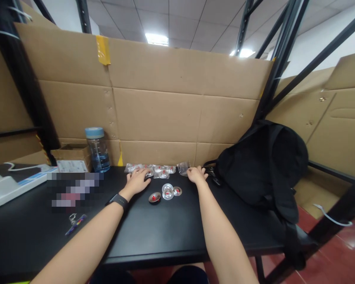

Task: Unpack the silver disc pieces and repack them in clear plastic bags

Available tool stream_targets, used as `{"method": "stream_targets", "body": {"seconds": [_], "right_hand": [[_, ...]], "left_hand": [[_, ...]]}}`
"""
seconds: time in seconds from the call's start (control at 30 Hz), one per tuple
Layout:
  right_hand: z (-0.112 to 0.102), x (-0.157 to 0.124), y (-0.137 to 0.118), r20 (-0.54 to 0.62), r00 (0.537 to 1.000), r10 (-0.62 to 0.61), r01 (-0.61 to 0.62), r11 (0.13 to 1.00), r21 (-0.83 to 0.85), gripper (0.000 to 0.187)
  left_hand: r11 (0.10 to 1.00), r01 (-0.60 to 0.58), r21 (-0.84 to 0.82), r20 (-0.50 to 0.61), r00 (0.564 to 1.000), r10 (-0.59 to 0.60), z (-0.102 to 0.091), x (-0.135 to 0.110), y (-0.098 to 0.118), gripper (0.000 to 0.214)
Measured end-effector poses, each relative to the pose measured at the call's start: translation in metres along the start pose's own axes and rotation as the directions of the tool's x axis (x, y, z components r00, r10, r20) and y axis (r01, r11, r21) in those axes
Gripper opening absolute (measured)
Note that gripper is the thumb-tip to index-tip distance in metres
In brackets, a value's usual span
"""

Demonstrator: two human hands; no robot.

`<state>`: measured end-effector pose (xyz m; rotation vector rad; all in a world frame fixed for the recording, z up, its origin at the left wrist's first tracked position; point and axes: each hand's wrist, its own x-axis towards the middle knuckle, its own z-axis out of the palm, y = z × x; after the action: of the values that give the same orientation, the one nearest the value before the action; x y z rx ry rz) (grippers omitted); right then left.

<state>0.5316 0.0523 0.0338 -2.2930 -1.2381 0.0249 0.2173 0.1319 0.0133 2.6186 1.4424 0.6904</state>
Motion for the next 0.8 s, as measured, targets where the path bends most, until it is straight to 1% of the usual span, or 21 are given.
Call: {"method": "stream_targets", "body": {"seconds": [0.07, 0.13, 0.2, 0.3, 0.47, 0.57, 0.67, 0.8], "right_hand": [[-0.005, -0.006, 0.001, 0.061, 0.996, -0.072, 0.076, 0.995, -0.069, 0.033], [-0.009, -0.012, 0.002, 0.134, 0.980, -0.145, 0.162, 0.979, -0.122, 0.035], [-0.010, -0.019, 0.002, 0.182, 0.966, -0.182, 0.209, 0.967, -0.144, 0.036], [-0.009, -0.028, -0.003, 0.183, 0.964, -0.192, 0.221, 0.964, -0.150, 0.033], [-0.005, -0.041, -0.016, 0.111, 0.968, -0.223, 0.242, 0.949, -0.201, 0.032], [-0.005, -0.044, -0.020, 0.140, 0.956, -0.259, 0.285, 0.933, -0.222, 0.030], [-0.004, -0.045, -0.022, 0.180, 0.940, -0.292, 0.326, 0.922, -0.207, 0.030], [0.001, -0.044, -0.024, 0.197, 0.932, -0.304, 0.342, 0.918, -0.200, 0.030]], "left_hand": [[1.000, 0.003, 0.020, -0.004, 1.000, -0.003, -0.002, -0.002, 0.000, 0.043], [0.999, 0.009, 0.040, -0.019, 1.000, -0.008, -0.004, -0.005, 0.001, 0.044], [0.998, 0.015, 0.057, -0.028, 1.000, -0.013, -0.007, -0.009, 0.002, 0.046], [0.998, 0.027, 0.057, -0.006, 1.000, -0.027, -0.011, -0.014, 0.005, 0.048], [0.999, 0.043, 0.011, 0.012, 0.999, -0.043, -0.014, -0.019, 0.005, 0.046], [0.998, 0.056, -0.018, 0.012, 0.998, -0.056, -0.014, -0.020, 0.004, 0.039], [0.998, 0.050, -0.028, 0.001, 0.999, -0.050, -0.015, -0.017, 0.003, 0.033], [0.999, 0.043, -0.030, -0.013, 0.999, -0.043, -0.013, -0.011, 0.002, 0.036]]}}
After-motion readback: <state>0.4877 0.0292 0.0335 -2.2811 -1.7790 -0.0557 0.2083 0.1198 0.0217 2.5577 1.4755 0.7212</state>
